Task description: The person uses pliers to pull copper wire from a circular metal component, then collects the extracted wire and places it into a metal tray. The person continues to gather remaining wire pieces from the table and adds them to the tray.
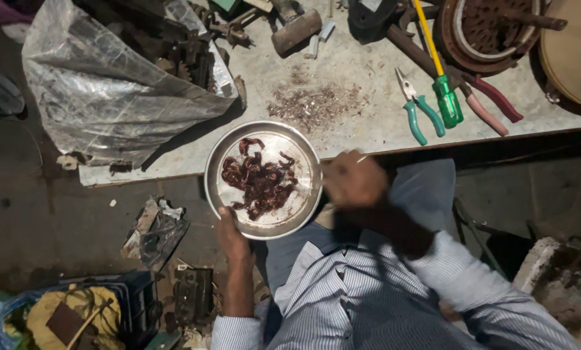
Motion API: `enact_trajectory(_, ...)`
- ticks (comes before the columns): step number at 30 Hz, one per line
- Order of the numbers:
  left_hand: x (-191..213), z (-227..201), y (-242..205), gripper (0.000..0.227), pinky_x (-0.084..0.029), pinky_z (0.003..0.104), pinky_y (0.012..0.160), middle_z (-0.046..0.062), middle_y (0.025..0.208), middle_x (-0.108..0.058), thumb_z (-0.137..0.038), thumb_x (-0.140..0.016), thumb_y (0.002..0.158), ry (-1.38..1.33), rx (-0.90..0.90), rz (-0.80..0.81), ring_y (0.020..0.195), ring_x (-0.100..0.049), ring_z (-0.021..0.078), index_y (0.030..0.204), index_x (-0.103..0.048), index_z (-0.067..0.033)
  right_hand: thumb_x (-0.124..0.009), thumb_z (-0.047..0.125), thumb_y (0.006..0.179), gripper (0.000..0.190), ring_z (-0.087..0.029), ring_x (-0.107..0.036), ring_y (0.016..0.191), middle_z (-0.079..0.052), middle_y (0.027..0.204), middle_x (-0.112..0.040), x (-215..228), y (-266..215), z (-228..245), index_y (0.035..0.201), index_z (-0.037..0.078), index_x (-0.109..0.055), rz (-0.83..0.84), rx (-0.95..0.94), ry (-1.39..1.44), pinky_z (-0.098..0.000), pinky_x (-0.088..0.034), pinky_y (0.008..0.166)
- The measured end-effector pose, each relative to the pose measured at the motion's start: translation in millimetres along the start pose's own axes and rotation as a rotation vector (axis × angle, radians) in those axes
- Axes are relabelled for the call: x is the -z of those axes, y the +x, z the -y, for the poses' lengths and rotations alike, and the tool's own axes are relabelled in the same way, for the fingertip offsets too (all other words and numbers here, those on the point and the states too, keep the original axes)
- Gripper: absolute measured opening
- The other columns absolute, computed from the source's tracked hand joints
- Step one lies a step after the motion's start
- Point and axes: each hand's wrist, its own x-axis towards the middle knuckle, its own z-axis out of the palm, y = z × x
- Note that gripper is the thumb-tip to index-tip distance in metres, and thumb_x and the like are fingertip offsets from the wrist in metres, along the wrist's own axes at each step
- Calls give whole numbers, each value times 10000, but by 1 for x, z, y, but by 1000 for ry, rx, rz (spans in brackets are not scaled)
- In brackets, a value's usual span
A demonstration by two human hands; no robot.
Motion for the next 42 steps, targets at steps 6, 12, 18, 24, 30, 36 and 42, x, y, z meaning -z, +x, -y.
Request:
enact_trajectory(6, 5, 3, 4, 686, -512, 429, 973, 149, 1254, -661, -577, -461, 1002, 15, 24, -5, 1106, -659, 267, 1330, -581, 14, -728, 99, 784, 328, -276, -650, 794, -122, 921, -692, -12, -7, 28, 1102, 42, -779, 228, 126, -122, -396, -521, 652)
enact_trajectory(12, 20, -13, -3, 683, -526, 499, 942, 177, 1229, -646, -556, -519, 1009, -147, 14, 83, 1089, -651, 318, 1336, -546, 43, -739, 45, 841, 222, -308, -653, 890, -116, 959, -667, 5, -10, -15, 1061, 67, -765, -71, -96, -182, -412, -536, 735)
enact_trajectory(18, 60, -35, -17, 659, -534, 534, 961, 144, 1281, -574, -512, -530, 1016, -87, -77, -98, 1125, -626, 302, 1421, -435, -1, -792, 18, 850, 184, -312, -625, 900, -98, 947, -649, 26, -14, -50, 1012, 98, -753, -103, -154, -284, -417, -521, 762)
enact_trajectory(24, 87, -25, -28, 591, -546, 502, 924, 141, 1229, -614, -471, -499, 1006, -3, -123, -136, 1055, -662, 298, 1373, -464, -9, -796, 18, 822, 238, -304, -625, 929, -86, 988, -638, -2, 6, -50, 1032, 121, -753, -44, -72, -184, -414, -511, 767)
enact_trajectory(30, 112, 16, -40, 581, -543, 427, 849, 143, 1102, -651, -501, -485, 1059, 59, -40, -55, 960, -653, 256, 1244, -586, 40, -796, 60, 803, 387, -339, -585, 972, -109, 1067, -611, -3, 37, -53, 1180, 126, -739, 178, -21, -177, -449, -485, 803)
enact_trajectory(36, 137, 51, -47, 636, -531, 426, 784, 153, 1015, -665, -550, -480, 1067, 167, -65, -24, 882, -645, 248, 1130, -622, 67, -844, 180, 771, 407, -357, -580, 951, -128, 1048, -601, -5, 38, -44, 1149, 88, -723, 167, -11, -162, -468, -481, 807)
enact_trajectory(42, 155, 66, -65, 591, -540, 426, 772, 113, 1014, -658, -539, -506, 990, -52, 54, -113, 875, -649, 242, 1183, -570, 15, -798, 203, 902, 208, -295, -662, 915, -95, 974, -658, -46, -14, -26, 1059, 87, -725, 103, -11, 91, -415, -543, 799)
